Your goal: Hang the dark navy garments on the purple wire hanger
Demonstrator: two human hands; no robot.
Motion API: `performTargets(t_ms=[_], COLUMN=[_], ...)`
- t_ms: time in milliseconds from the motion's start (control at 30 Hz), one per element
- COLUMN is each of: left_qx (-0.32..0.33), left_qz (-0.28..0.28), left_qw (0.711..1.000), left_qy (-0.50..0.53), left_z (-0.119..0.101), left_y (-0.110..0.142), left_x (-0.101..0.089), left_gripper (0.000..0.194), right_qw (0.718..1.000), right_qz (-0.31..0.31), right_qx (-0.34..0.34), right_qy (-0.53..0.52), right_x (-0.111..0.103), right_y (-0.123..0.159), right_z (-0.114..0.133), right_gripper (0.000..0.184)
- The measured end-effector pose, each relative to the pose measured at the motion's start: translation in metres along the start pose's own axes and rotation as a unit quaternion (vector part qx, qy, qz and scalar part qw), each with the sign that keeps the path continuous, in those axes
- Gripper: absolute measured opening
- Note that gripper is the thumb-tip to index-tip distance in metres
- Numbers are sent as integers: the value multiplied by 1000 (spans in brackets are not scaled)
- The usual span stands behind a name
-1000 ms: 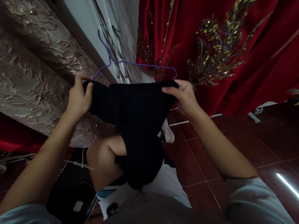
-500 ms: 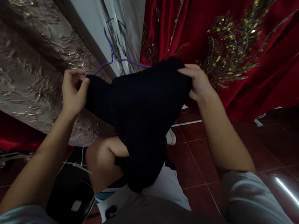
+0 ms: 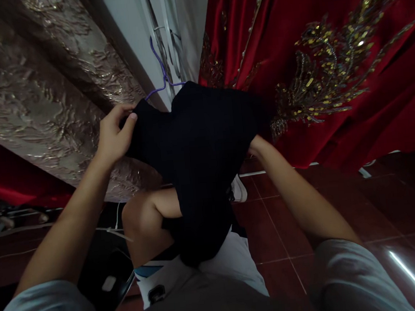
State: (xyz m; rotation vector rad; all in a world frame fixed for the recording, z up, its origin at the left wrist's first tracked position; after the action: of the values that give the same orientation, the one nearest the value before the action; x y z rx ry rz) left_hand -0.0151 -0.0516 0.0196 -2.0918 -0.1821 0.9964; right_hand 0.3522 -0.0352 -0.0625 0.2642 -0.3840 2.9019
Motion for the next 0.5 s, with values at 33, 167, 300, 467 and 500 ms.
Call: performTargets(t_ms=[33,167,300,467,500], left_qx=[-4,-24,-42,-63,-65], left_qz=[0,-13,-29,-49,-51], left_qw=[1000,1000,998,995,995], left_qy=[-4,-15,-33,-59,-61], left_z=[-1,-10,-9,11,16], left_y=[1,-1,-9,-11,-9], left_x=[-2,-4,2,3,2], left_gripper=[31,27,24,16,13], right_qw=[1000,989,989,988,985], right_qz=[7,73,56,67,104], right_qx=[21,66,22,-80,-74], right_qy=[-17,-109,-135,-116,-116], right_x=[-7,-24,-4,41,48], right_y=[0,3,8,20,26], right_z=[0,28,74,99,97], right_gripper=[42,57,39,53,53])
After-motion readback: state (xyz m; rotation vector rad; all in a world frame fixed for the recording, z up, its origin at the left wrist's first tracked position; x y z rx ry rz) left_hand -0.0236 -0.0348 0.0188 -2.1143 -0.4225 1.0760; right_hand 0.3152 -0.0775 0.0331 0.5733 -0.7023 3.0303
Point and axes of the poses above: each hand's wrist, its own y-axis away from the middle knuckle, its own x-axis out of the palm, z = x × y, the point moved 3 cm from there along -y, towards the middle knuckle, and after that the axes turned 5 degrees about -y, right-handed, at the moved point
